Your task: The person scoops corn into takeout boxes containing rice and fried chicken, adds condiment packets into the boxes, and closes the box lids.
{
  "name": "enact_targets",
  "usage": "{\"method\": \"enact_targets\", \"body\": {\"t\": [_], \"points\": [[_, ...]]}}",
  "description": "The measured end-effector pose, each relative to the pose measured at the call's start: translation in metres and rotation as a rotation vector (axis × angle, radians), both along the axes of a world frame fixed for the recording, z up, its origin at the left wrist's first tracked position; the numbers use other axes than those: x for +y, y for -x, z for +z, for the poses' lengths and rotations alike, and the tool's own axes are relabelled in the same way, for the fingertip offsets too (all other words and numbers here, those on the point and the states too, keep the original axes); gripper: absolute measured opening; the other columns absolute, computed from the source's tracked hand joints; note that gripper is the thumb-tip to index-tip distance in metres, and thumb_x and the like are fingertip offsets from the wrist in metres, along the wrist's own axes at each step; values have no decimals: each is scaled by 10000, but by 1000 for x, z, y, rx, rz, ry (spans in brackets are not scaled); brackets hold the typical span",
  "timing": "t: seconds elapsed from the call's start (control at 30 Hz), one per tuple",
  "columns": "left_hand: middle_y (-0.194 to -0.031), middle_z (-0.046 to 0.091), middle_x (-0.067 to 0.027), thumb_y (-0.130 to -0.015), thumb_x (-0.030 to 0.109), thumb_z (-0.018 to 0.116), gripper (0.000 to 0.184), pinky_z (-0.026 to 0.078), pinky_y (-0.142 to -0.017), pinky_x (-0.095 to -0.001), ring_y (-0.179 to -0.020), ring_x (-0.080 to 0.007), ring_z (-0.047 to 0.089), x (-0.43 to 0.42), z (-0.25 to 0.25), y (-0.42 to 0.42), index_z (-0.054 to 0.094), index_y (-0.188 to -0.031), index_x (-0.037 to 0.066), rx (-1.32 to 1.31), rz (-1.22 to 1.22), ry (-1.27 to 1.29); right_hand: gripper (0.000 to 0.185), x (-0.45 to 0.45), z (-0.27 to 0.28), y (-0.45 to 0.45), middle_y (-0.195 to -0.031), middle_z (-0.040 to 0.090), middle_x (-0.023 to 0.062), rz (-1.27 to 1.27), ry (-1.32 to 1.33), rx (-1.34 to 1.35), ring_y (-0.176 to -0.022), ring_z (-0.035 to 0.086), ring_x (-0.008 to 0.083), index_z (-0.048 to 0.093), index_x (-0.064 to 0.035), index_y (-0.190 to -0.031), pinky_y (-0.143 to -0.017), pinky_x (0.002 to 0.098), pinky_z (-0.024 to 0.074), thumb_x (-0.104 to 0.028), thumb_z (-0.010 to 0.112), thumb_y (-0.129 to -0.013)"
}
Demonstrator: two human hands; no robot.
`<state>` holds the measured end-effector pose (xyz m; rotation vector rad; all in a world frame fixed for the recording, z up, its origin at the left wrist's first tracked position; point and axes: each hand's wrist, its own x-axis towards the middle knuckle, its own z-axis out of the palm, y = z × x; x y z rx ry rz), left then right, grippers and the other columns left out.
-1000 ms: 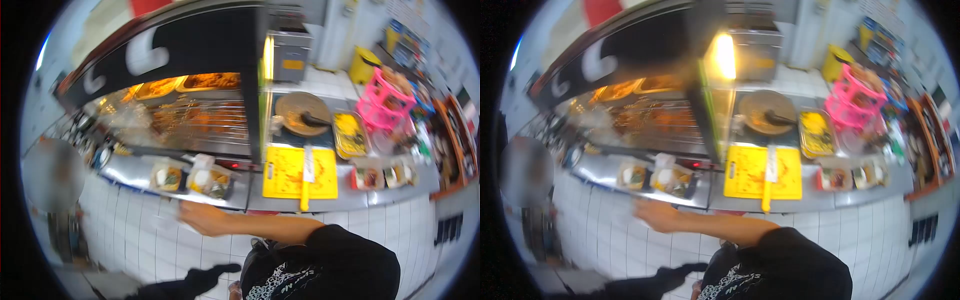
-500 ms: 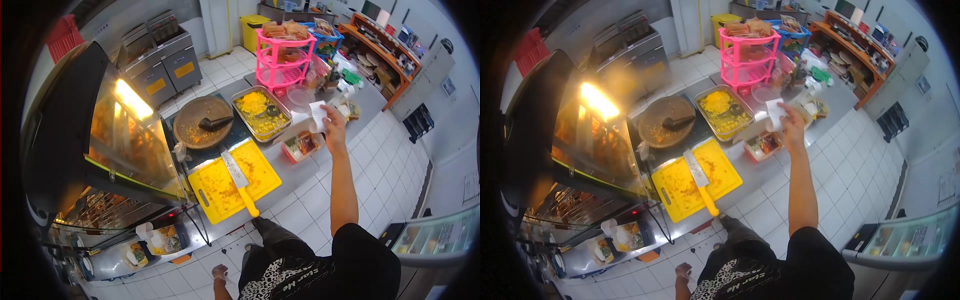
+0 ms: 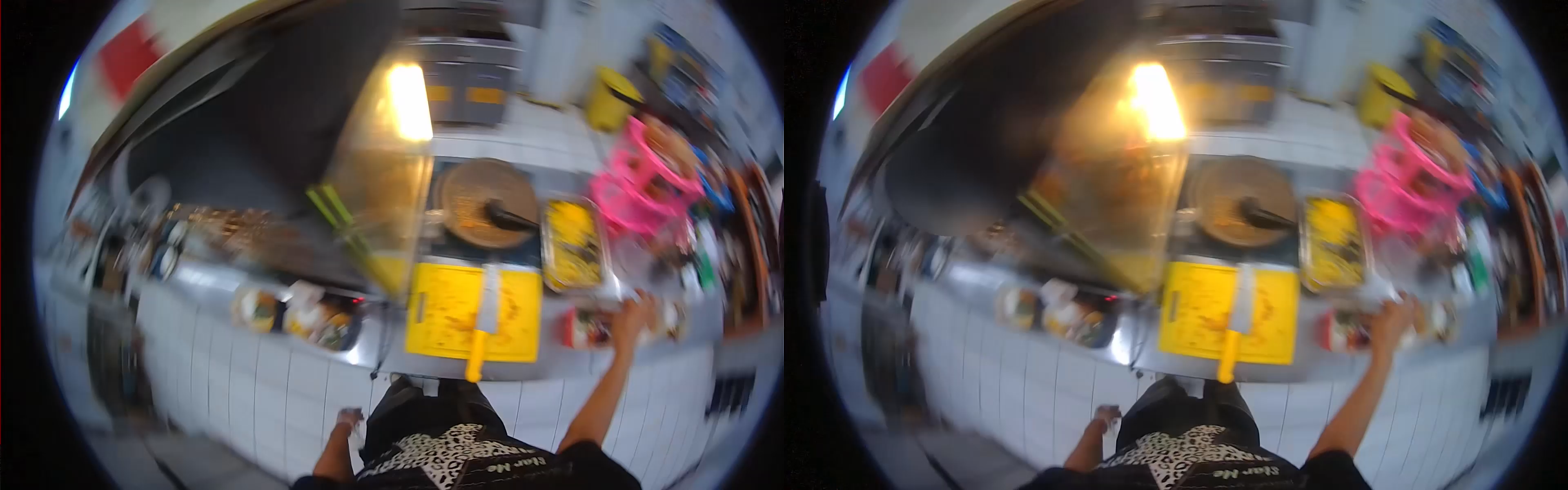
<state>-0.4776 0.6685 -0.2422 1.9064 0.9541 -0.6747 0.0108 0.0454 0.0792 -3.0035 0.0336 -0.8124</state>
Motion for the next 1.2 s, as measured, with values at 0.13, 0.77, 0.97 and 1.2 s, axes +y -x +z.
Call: {"method": "enact_targets", "body": {"t": [0.13,0.77,0.97,1.2], "points": [[-1106,706,-126,-866,351,569,331,523,-916,-428,-1045,-335,663,39,-6,-1,703,-1086,142,-8,12,-126,262,-10,-3,-8,-1330,568,152,-50,63,251,-1310,429,400,704,-59,-996,-1092,558,313,-88,577,-768],[-1092,668,-193,-883,168,617,199,445,-947,-468,-1023,-349,621,397,347,-209,649,-1017,24,-874,-352,-777,323,676,56,229,-1169,627,198,1044,-795,308,-1094,592,396,639,0,-1160,-996,455,442,-120,632,-861],[-1273,559,-265,-918,231,610,376,449,-958,-470,-1102,-357,588,427,256,-173,542,-1199,-10,-842,-417,-705,647,852,-77,289,-1528,273,321,517,-244,561,-1432,286,434,304,93,-1441,-1173,454,271,-204,589,-941],[-1208,613,-236,-896,217,680,525,480,-961,-407,-1091,-348,611,449,197,-173,482,-1312,-38,-901,97,-108,687,895,-144,294,-1480,369,292,326,-1125,500,-1378,382,380,305,33,-1474,-1150,431,303,-152,652,-912]]}}
